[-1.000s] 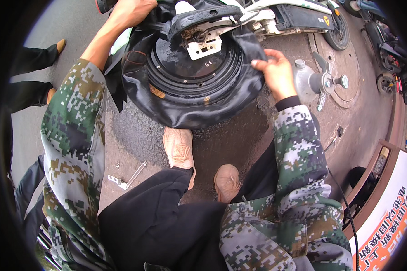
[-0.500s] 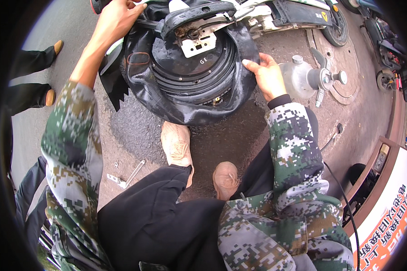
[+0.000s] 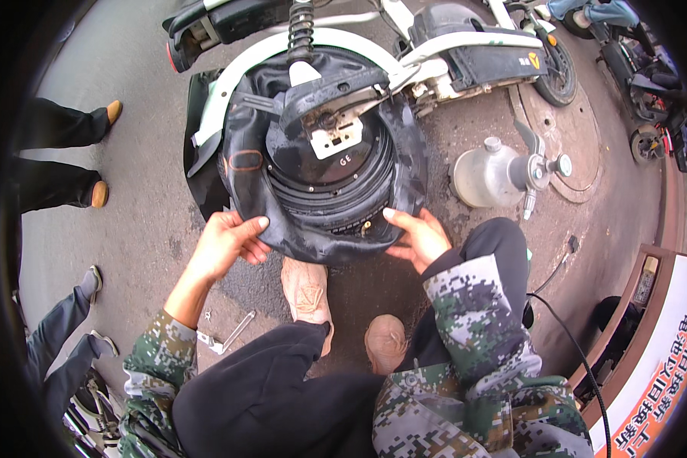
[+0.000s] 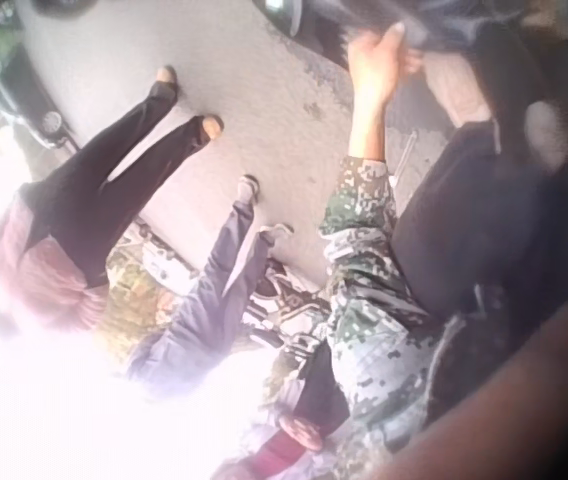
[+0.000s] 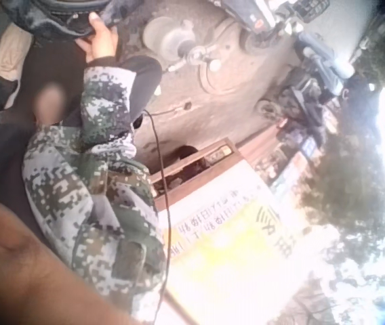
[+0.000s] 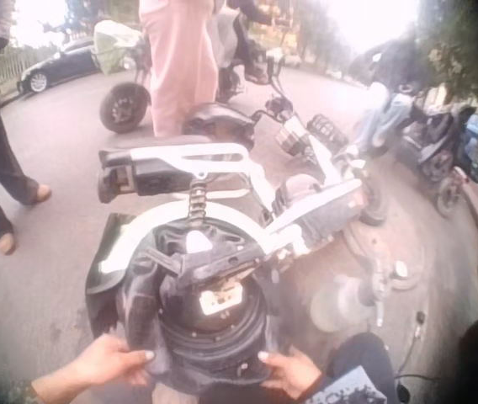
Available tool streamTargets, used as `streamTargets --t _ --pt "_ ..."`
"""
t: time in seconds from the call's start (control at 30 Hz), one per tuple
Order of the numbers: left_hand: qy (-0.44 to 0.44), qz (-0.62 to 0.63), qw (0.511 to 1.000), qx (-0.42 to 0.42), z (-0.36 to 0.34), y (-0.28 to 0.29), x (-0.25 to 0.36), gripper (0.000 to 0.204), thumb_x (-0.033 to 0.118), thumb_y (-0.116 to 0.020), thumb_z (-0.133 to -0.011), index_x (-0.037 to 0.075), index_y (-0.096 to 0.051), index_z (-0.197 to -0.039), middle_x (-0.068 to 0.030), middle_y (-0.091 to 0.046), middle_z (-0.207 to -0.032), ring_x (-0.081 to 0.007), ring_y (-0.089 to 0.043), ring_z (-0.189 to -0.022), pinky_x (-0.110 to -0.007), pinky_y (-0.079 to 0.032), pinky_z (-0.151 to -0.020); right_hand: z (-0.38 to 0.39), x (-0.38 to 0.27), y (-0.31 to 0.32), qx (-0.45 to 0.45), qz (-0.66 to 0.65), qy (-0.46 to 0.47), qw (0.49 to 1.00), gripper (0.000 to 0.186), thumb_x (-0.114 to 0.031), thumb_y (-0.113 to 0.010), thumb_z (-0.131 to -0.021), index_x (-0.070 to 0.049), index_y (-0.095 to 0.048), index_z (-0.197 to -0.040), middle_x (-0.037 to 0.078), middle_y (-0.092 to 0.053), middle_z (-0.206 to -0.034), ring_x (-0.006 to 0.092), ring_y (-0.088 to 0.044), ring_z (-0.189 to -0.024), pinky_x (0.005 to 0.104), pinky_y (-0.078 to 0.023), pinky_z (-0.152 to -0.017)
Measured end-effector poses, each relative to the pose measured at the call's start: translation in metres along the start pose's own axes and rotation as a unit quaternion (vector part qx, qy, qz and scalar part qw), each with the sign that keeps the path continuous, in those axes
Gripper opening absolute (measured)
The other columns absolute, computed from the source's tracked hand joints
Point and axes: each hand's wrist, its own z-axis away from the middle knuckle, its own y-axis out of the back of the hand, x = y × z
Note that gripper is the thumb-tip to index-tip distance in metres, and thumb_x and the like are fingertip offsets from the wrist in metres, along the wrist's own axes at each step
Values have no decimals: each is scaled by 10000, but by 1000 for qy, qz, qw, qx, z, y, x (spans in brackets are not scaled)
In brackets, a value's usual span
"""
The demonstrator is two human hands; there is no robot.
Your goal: The person removes the inner tube from an electric scooter tire, inspects the tire and rim, and then reinserts the inner tube into the tire. The scooter is lying on its side on a paved street.
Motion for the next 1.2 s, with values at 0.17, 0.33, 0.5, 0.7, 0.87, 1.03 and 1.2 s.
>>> streamTargets --t 0.17,0.33,0.5,0.7,0.87,1.03,1.2 --pt "-24 113 992 -39 1 3 -22 299 220 -785 -1074 -70 -750 -1011 -195 -814 -861 -201 -777 -645 -311 -661 -607 11 23 1 -30 -145 -52 988 371 -226 -796 -1031 -101 -671 -1358 79 -761 -1266 272 -732 -1179 521 -583 -976" --pt "-35 149 987 -40 -6 5 -39 270 218 -769 -1080 -44 -709 -1053 -231 -809 -884 -243 -802 -703 -346 -680 -639 -2 28 -4 -20 -142 -19 990 240 -257 -729 -1073 -102 -736 -1255 56 -803 -1172 213 -778 -1055 441 -636 -871" --pt "-77 435 873 -205 -12 2 -79 228 107 -627 -1096 -19 -613 -1285 -291 -782 -1152 -349 -826 -936 -447 -710 -823 -24 24 -15 -30 -158 28 987 239 -217 -799 -1033 -70 -765 -1218 52 -778 -1104 209 -752 -981 425 -628 -876" --pt "-45 418 905 -64 -42 -48 -110 374 53 -604 -1076 -38 -539 -1433 -192 -733 -1361 -334 -766 -1199 -542 -633 -1057 -46 24 -28 -74 -212 48 973 331 -160 -801 -1045 14 -745 -1321 132 -788 -1300 259 -757 -1162 448 -608 -1049" --pt "-105 501 859 -20 -62 -87 -99 372 2 -666 -1065 -2 -550 -1418 -159 -733 -1376 -271 -739 -1247 -467 -622 -1068 -47 24 -36 -56 -199 46 977 390 -116 -829 -1016 43 -728 -1357 157 -777 -1334 276 -743 -1216 462 -590 -1109" --pt "-145 469 871 13 -54 -94 -93 365 42 -734 -1049 -12 -571 -1372 -110 -788 -1171 -212 -806 -934 -357 -692 -836 -28 27 -34 -44 -179 31 982 399 -104 -810 -1034 59 -702 -1381 175 -769 -1338 286 -753 -1211 473 -638 -1059" --pt "-108 422 897 70 -62 -91 -88 469 80 -767 -1035 6 -555 -1446 -70 -774 -1227 -171 -783 -985 -330 -666 -809 -26 31 -46 -35 -166 21 985 402 -95 -797 -1045 63 -675 -1393 179 -766 -1342 296 -763 -1195 485 -653 -1033"
